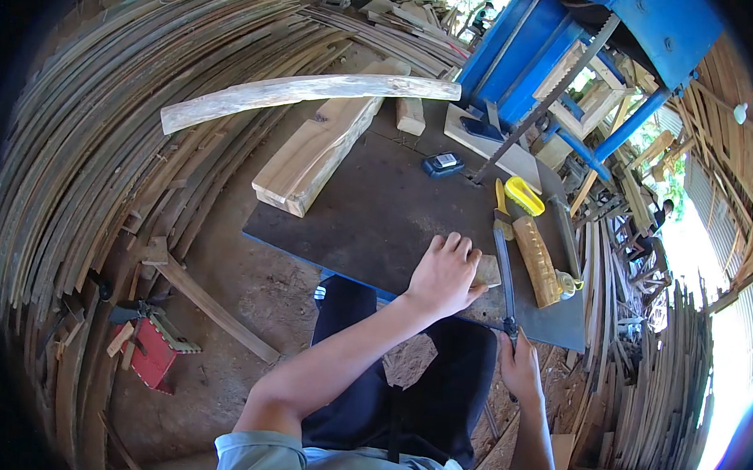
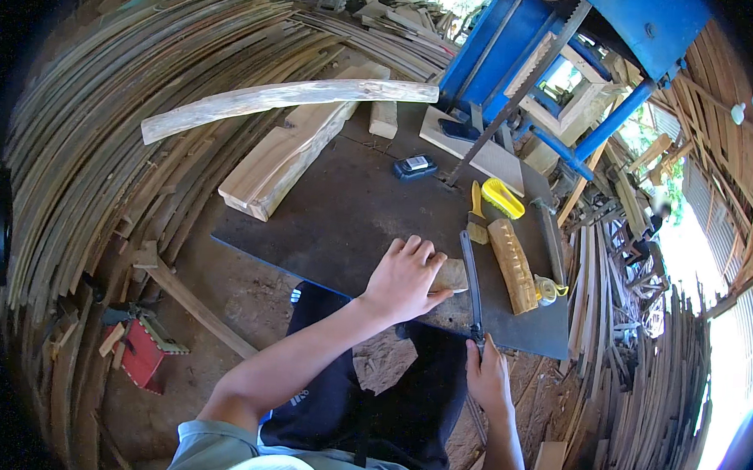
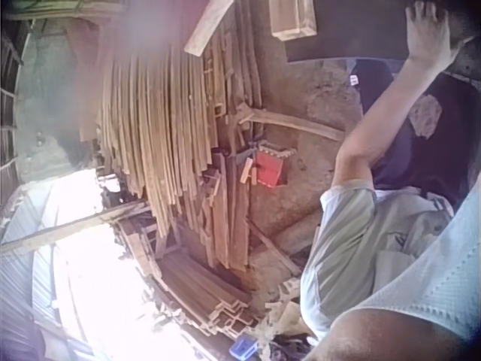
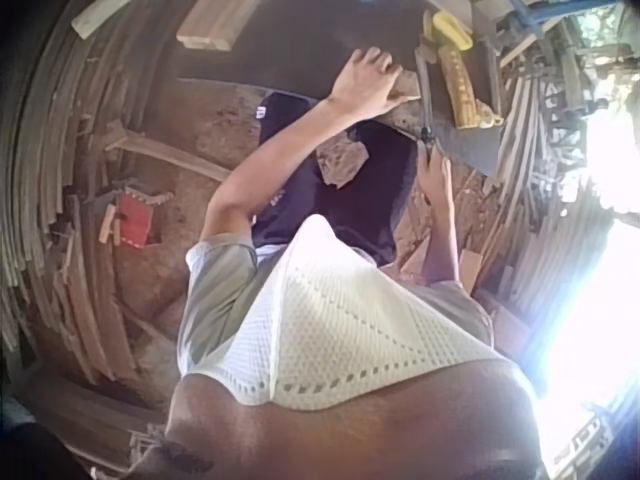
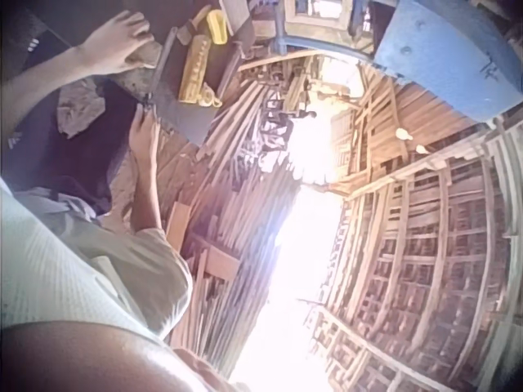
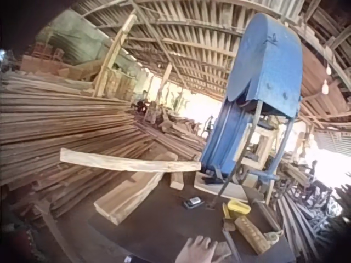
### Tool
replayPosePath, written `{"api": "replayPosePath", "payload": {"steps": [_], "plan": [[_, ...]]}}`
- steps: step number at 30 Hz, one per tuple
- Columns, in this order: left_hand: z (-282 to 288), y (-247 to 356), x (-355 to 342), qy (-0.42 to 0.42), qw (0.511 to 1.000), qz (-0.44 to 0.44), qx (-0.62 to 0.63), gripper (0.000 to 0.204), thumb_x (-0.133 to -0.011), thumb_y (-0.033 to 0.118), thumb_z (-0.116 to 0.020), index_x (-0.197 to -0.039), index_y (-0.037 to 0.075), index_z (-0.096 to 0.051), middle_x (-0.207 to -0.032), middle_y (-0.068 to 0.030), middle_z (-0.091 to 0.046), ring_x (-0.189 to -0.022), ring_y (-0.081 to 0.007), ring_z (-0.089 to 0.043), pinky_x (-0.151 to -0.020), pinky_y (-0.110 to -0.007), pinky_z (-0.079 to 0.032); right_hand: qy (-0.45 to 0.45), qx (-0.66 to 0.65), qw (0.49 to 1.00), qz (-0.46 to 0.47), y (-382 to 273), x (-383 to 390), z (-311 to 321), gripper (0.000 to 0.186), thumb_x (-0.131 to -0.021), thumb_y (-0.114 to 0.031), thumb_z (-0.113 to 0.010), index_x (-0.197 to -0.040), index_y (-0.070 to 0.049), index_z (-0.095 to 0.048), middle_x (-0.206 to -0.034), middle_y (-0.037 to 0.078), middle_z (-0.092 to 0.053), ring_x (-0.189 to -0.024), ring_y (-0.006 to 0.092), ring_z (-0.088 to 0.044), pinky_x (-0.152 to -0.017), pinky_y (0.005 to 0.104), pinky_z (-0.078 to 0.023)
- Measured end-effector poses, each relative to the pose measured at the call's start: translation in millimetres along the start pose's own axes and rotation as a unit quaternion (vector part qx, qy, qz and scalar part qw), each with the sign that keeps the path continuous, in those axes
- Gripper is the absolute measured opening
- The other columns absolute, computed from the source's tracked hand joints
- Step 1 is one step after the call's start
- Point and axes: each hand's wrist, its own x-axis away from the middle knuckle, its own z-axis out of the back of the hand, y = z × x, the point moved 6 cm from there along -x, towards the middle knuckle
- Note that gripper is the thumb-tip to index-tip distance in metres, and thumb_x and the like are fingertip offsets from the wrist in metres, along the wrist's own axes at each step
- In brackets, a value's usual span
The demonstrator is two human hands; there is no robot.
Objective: Sawing a small rectangular block of wood with a handheld handsaw on a workshop table.
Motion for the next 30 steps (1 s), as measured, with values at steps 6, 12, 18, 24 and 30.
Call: {"api": "replayPosePath", "payload": {"steps": [6,12,18,24,30], "plan": [[2.2,-6.7,-2.9,-0.011,0.999,0.028,0.036,0.06,-0.09,0.054,-0.078,-0.123,0.004,-0.075,-0.112,-0.0098,-0.068,-0.115,-0.0268,-0.06,-0.098,-0.041,-0.048,0.004,0.027,0.997,-0.066,8.3,-5.8,13.5,0.033,-0.11,-0.026,-0.062,-0.122,0.005,-0.062,-0.095,0.032,-0.072,-0.09,0.0523,-0.069,-0.076,0.056,-0.053],[-2.3,-3.1,-0.1,-0.016,0.999,0.019,0.036,0.06,-0.091,0.053,-0.078,-0.127,0.005,-0.074,-0.113,-0.0097,-0.067,-0.117,-0.0266,-0.06,-0.099,-0.041,-0.048,0.05,-0.031,0.998,-0.003,-28.6,-14.9,33.8,0.028,-0.1,-0.02,-0.076,-0.113,0.0,-0.062,-0.081,0.015,-0.071,-0.072,0.0282,-0.071,-0.07,0.0432,-0.055],[-1.4,-2.4,-1.2,-0.038,0.998,0.029,0.046,0.064,-0.092,0.054,-0.077,-0.133,0.006,-0.071,-0.117,-0.0096,-0.067,-0.118,-0.026,-0.06,-0.101,-0.04,-0.047,0.028,-0.027,0.999,-0.013,-30.9,-3.7,16.8,0.028,-0.101,-0.022,-0.075,-0.115,0.0,-0.064,-0.082,0.016,-0.071,-0.072,0.0325,-0.07,-0.07,0.0433,-0.054],[-0.9,-4.6,-1.7,-0.046,0.997,0.039,0.049,0.064,-0.09,0.053,-0.08,-0.132,0.006,-0.07,-0.118,-0.0097,-0.067,-0.118,-0.0272,-0.06,-0.101,-0.041,-0.047,-0.041,-0.044,0.995,-0.085,-30.3,5.3,-3.1,0.037,-0.102,-0.026,-0.073,-0.126,0.001,-0.064,-0.089,0.021,-0.073,-0.083,0.0405,-0.073,-0.076,0.0477,-0.055],[-4.5,-7.3,-7.2,-0.081,0.994,0.059,0.048,0.065,-0.09,0.054,-0.08,-0.132,0.007,-0.069,-0.119,-0.01,-0.067,-0.118,-0.0282,-0.06,-0.1,-0.042,-0.047,-0.018,-0.034,0.998,-0.047,-19.9,-4.2,-12.7,0.032,-0.106,-0.026,-0.068,-0.121,0.002,-0.063,-0.091,0.025,-0.072,-0.086,0.0436,-0.073,-0.076,0.0509,-0.054]]}}
